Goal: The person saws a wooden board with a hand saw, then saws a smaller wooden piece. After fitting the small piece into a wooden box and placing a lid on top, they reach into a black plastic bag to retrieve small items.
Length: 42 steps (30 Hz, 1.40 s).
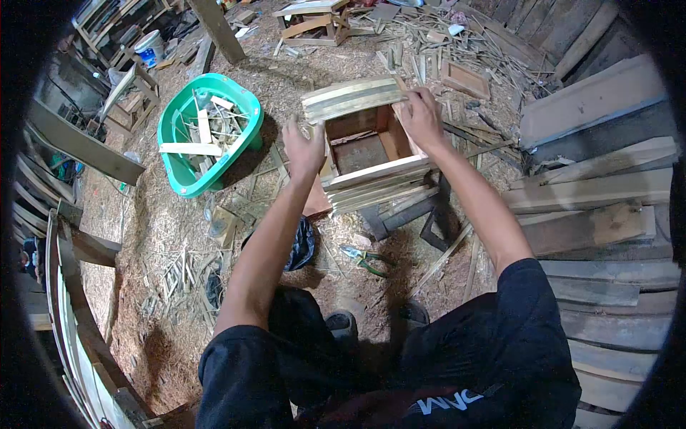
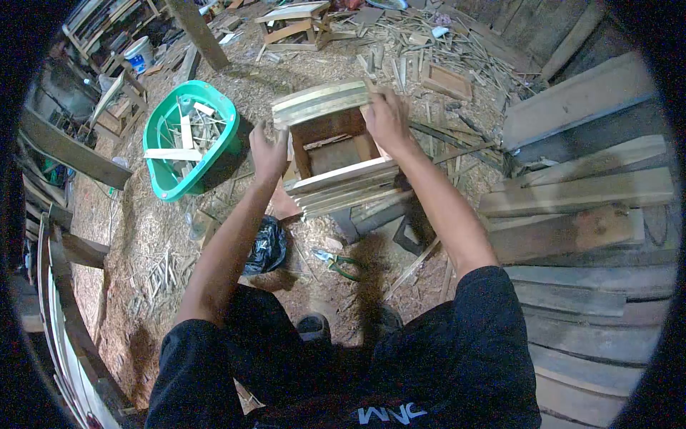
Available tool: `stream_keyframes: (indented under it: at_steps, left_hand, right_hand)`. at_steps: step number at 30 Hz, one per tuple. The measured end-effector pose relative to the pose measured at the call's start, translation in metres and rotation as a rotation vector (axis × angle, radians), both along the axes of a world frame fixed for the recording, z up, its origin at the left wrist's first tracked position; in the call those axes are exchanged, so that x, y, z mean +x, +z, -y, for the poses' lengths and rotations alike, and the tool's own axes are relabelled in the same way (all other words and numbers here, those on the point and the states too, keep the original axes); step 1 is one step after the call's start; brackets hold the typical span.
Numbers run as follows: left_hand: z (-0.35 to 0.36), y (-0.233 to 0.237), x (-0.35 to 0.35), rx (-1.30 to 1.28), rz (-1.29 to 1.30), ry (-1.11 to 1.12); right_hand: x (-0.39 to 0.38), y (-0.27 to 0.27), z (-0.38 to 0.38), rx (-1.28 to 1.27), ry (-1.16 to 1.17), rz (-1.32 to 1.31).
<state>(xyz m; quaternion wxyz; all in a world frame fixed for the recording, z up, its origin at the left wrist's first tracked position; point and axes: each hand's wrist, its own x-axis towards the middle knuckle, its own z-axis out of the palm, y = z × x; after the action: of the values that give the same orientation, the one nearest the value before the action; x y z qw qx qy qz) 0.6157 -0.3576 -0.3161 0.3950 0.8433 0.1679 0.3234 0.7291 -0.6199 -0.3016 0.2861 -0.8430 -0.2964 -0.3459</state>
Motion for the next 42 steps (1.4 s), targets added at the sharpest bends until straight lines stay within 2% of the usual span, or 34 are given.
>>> stream_keyframes:
  at_steps: [1,4,7,8,10,12,14,17,21,22,25,26,27,29,32,35,37,40,42]
  left_hand:
    - [0.003,0.002,-0.005,0.107,0.030,-0.036]
    - [0.014,0.015,-0.020,0.109,0.029,-0.094]
    - [0.016,0.011,-0.037,0.121,0.106,-0.207]
    - [0.015,0.011,-0.049,0.128,0.129,-0.253]
    - [0.019,0.024,-0.084,0.124,0.127,-0.335]
    - [0.017,0.025,-0.110,0.057,0.047,-0.347]
    - [0.005,0.020,-0.128,0.043,0.028,-0.315]
    - [-0.032,0.004,-0.143,-0.187,-0.087,-0.190]
    - [-0.075,-0.002,-0.154,-0.140,-0.282,-0.018]
    - [-0.089,-0.014,-0.155,-0.028,-0.215,-0.090]
    - [-0.116,-0.064,-0.172,-0.105,-0.355,-0.040]
    - [-0.117,-0.085,-0.189,-0.043,-0.364,0.033]
    - [-0.113,-0.098,-0.210,-0.093,-0.453,0.069]
    - [-0.117,-0.101,-0.257,-0.174,-0.662,-0.266]
    - [-0.131,-0.129,-0.295,0.358,-0.693,-0.569]
    - [-0.124,-0.156,-0.304,0.511,-0.761,-0.462]
    - [-0.120,-0.159,-0.292,0.514,-0.864,-0.473]
    - [-0.118,-0.161,-0.274,0.602,-0.965,-0.487]
    - [-0.118,-0.166,-0.264,0.662,-1.038,-0.522]
  right_hand:
    - [-0.002,0.000,-0.001,-0.002,0.019,-0.007]
    - [-0.026,0.004,-0.013,0.032,0.092,-0.124]
    - [-0.071,0.023,-0.029,0.108,0.303,-0.178]
    - [-0.088,0.029,-0.031,0.024,0.327,-0.058]
    - [-0.119,0.032,-0.038,-0.010,0.485,-0.114]
    - [-0.154,0.027,-0.050,0.047,0.605,-0.075]
    - [-0.177,0.017,-0.063,0.053,0.685,-0.153]
    - [-0.201,0.011,-0.097,0.063,0.760,-0.298]
    - [-0.213,-0.023,-0.161,0.065,0.749,-0.446]
    - [-0.217,-0.035,-0.177,0.038,0.685,-0.618]
    - [-0.222,-0.085,-0.206,-0.126,0.681,-0.791]
    - [-0.221,-0.104,-0.211,-0.192,0.738,-0.790]
    - [-0.222,-0.118,-0.214,-0.236,0.758,-0.805]
    - [-0.229,-0.136,-0.214,-0.328,0.794,-0.846]
    - [-0.225,-0.167,-0.223,-0.318,0.932,-0.718]
    - [-0.230,-0.191,-0.227,-0.368,0.951,-0.624]
    - [-0.231,-0.190,-0.231,-0.476,0.978,-0.558]
    - [-0.234,-0.194,-0.240,-0.603,0.914,-0.582]
    - [-0.234,-0.201,-0.244,-0.699,0.878,-0.494]
